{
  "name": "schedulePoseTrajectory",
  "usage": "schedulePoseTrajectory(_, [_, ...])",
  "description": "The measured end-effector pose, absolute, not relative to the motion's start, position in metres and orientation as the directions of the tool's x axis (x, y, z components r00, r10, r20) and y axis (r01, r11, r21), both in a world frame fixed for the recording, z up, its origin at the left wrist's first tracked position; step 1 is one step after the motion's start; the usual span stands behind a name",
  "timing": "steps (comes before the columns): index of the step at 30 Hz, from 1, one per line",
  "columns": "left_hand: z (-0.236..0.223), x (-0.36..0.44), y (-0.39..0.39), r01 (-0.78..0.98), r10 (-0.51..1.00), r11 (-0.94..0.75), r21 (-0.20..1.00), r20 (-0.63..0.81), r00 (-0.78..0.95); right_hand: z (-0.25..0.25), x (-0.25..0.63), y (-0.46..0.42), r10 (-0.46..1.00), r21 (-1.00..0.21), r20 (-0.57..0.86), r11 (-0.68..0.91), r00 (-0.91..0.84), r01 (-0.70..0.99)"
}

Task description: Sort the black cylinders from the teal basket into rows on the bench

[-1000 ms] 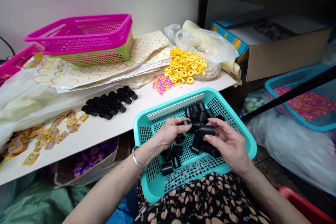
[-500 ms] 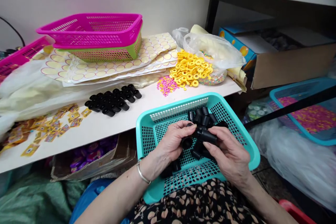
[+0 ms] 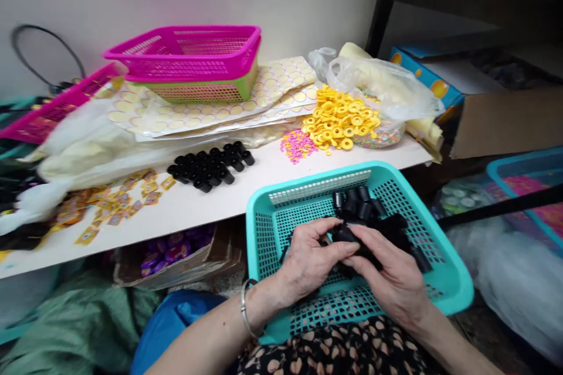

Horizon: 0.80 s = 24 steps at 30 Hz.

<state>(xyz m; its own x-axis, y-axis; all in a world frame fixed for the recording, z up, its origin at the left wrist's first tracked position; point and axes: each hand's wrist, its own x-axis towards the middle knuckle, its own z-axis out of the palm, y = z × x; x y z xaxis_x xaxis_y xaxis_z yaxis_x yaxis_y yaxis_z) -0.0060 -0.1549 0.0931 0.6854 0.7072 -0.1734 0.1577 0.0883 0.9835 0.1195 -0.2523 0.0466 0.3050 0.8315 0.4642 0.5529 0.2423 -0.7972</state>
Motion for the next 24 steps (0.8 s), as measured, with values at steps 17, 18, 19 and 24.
schedulePoseTrajectory(17, [0.014,-0.136,0.015,0.841,0.920,-0.077,0.536,0.364,-0.148,0.044,0.088,-0.197,0.866,-0.416,-0.306,0.251,-0.395,0.874])
schedulePoseTrajectory(18, [0.015,-0.133,0.014,0.846,0.913,-0.097,0.524,0.384,-0.134,0.041,0.084,-0.194,0.847,-0.407,-0.344,0.255,-0.405,0.877])
schedulePoseTrajectory(19, [0.018,-0.131,0.011,0.842,0.903,-0.118,0.526,0.410,-0.130,0.037,0.082,-0.192,0.829,-0.408,-0.377,0.252,-0.413,0.878])
schedulePoseTrajectory(24, [0.047,-0.118,-0.033,0.526,0.877,-0.189,0.829,0.384,-0.289,0.031,0.097,-0.190,0.833,-0.621,-0.372,0.105,-0.410,0.777])
